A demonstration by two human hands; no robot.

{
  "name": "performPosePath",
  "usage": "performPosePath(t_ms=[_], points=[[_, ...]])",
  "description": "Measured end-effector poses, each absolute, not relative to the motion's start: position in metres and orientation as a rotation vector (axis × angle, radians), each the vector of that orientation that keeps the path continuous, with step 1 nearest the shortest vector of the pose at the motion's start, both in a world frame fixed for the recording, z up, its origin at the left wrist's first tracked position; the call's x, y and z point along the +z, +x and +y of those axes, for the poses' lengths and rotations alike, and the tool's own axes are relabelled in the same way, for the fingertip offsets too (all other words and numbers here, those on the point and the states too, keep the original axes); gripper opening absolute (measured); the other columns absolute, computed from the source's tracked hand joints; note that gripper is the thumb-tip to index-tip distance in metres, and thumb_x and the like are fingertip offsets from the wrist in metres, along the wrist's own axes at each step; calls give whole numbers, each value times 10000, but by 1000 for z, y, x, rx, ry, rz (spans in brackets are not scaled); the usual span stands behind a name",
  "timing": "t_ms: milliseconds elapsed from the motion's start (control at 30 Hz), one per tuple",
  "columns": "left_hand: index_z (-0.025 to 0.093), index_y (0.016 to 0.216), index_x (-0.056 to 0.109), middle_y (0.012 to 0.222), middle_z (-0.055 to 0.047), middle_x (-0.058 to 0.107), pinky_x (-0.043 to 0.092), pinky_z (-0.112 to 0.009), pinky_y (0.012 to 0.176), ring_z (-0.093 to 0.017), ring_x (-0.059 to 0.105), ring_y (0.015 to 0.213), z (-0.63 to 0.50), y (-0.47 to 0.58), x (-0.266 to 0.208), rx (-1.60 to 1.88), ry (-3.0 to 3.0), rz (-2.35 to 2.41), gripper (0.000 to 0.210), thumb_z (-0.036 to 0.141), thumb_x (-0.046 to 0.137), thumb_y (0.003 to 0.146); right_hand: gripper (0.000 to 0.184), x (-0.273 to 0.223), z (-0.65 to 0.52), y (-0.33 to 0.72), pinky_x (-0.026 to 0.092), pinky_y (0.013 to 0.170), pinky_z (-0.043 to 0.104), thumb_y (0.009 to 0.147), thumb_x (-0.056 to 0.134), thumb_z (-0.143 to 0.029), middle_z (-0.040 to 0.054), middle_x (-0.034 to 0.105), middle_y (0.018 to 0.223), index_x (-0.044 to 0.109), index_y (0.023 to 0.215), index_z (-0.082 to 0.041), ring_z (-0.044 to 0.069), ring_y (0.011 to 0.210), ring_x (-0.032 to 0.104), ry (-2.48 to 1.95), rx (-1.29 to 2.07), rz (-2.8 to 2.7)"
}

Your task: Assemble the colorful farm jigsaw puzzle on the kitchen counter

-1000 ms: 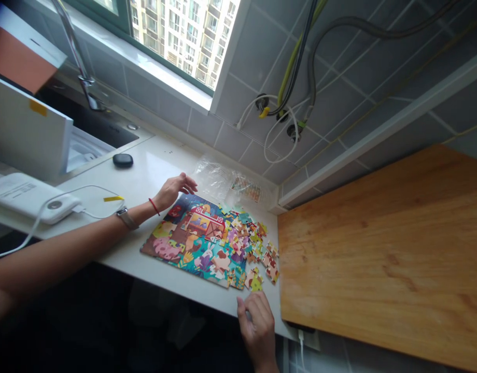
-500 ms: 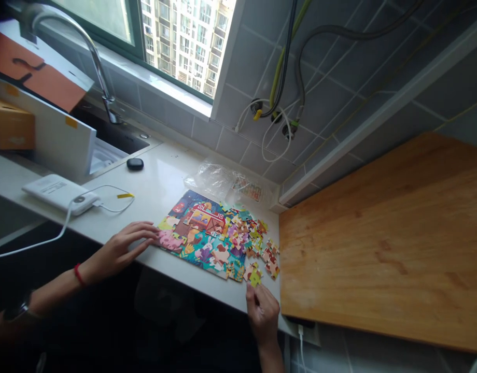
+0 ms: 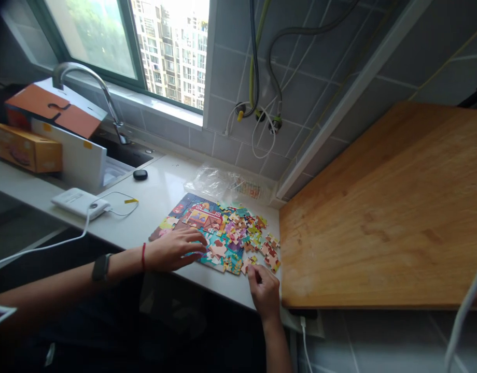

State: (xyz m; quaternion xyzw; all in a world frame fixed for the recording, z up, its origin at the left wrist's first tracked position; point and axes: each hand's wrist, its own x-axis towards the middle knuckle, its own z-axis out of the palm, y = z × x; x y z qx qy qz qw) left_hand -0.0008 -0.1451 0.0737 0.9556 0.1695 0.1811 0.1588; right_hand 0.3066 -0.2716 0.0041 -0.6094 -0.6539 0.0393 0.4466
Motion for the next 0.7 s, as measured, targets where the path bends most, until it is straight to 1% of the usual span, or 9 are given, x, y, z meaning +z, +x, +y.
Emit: performPosePath(t_ms=[67, 133, 200, 300, 433, 533, 633, 700], points=[[245, 1137, 715, 1155, -87, 737, 520, -362, 934, -237, 686, 1066, -145, 29, 79, 410, 2804, 355, 210, 294, 533, 1043, 364, 4, -271, 307, 462, 536, 234, 994, 596, -398, -6, 660, 582, 718, 717, -197, 139, 502, 593, -1513, 131, -1607], [242, 1079, 718, 1092, -81, 741, 524, -356, 877, -232, 689, 993, -144, 55, 81, 343, 2867, 271, 182, 309, 554, 1036, 386, 3, -272, 307, 456, 534, 236, 1001, 579, -413, -5, 652, 576, 707, 707, -198, 139, 496, 578, -1528, 147, -1585], [252, 1023, 715, 1051, -72, 740, 521, -350, 839, -224, 683, 946, -143, 76, 81, 327, 2913, 202, 136, 314, 593, 1013, 400, 3, -272, 307, 450, 528, 238, 1004, 571, -423, -4, 648, 569, 699, 699, -199, 138, 485, 560, -1541, 153, -1569], [259, 1001, 712, 996, -54, 741, 518, -355, 791, -222, 680, 903, -142, 99, 76, 341, 2947, 89, 89, 316, 647, 977, 403, 5, -272, 307, 446, 523, 236, 1007, 567, -419, -4, 654, 563, 702, 699, -196, 135, 475, 555, -1545, 167, -1555], [250, 948, 717, 905, -55, 742, 503, -370, 709, -233, 681, 822, -141, 113, 66, 337, 2939, 9, 48, 287, 693, 931, 407, 9, -271, 306, 448, 527, 232, 1013, 565, -414, -1, 674, 579, 709, 704, -193, 132, 481, 572, -1551, 193, -1534], [255, 930, 737, 872, -48, 753, 492, -351, 677, -227, 690, 781, -130, 118, 64, 303, 2910, -31, 37, 264, 719, 898, 405, 9, -270, 306, 443, 519, 235, 1011, 568, -418, -1, 669, 573, 715, 708, -194, 130, 472, 556, -1552, 190, -1518], [272, 973, 763, 925, -37, 780, 487, -307, 658, -198, 700, 764, -102, 131, 69, 261, 2881, 20, 97, 278, 675, 934, 408, 6, -269, 307, 447, 531, 236, 1012, 567, -417, -2, 662, 574, 716, 705, -194, 130, 485, 559, -1561, 197, -1497], [277, 1047, 778, 1049, -42, 792, 506, -283, 731, -199, 722, 878, -76, 148, 74, 126, 2839, 192, 157, 282, 666, 936, 411, 3, -269, 308, 441, 530, 237, 1007, 575, -423, -6, 643, 562, 710, 694, -192, 129, 485, 549, -1566, 213, -1481]])
